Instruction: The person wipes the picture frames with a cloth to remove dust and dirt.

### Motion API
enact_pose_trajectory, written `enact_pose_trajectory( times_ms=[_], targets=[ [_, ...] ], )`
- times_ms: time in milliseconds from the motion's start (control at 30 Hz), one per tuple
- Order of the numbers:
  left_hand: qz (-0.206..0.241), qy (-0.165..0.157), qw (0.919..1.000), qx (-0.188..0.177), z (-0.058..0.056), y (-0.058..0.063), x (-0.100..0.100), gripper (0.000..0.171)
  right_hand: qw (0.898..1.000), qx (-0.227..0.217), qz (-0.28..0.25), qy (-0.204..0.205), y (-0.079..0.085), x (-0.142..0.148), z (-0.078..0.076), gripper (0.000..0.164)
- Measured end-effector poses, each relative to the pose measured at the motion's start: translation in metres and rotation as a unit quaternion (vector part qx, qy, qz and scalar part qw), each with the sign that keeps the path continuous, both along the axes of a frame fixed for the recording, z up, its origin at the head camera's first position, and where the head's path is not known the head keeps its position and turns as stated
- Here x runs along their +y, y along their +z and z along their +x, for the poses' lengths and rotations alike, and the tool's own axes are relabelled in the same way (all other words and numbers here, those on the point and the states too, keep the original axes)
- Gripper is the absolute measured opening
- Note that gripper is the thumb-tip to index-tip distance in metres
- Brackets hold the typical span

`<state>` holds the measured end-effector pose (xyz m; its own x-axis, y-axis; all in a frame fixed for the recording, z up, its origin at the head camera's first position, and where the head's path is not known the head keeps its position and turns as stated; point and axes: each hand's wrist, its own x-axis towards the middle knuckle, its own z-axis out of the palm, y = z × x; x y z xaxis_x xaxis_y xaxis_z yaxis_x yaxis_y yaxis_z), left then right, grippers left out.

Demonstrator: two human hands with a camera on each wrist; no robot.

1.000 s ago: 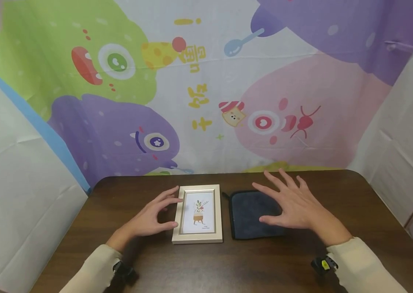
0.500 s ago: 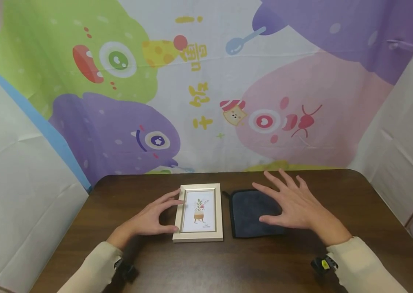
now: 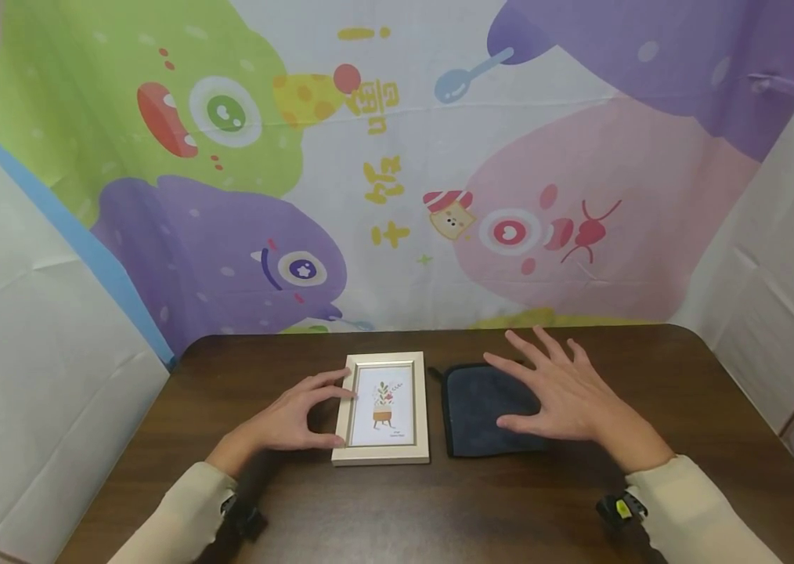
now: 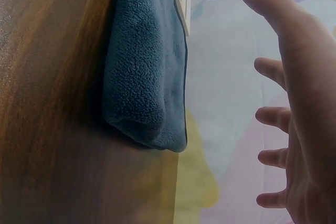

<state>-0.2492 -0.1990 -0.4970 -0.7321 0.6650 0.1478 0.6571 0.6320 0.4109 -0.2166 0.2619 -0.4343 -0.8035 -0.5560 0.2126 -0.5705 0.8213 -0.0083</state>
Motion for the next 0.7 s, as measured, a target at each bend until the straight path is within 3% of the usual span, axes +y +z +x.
enact_pose_trajectory(
  times_ms=[700],
  targets=[
    [0.005,0.008,0.9998,-0.016,-0.0013,0.002,-0.0017,0.072,1.0,0.003,0.006,-0.005,-0.0014,-0.0009,-0.0011,0.09]
  ],
)
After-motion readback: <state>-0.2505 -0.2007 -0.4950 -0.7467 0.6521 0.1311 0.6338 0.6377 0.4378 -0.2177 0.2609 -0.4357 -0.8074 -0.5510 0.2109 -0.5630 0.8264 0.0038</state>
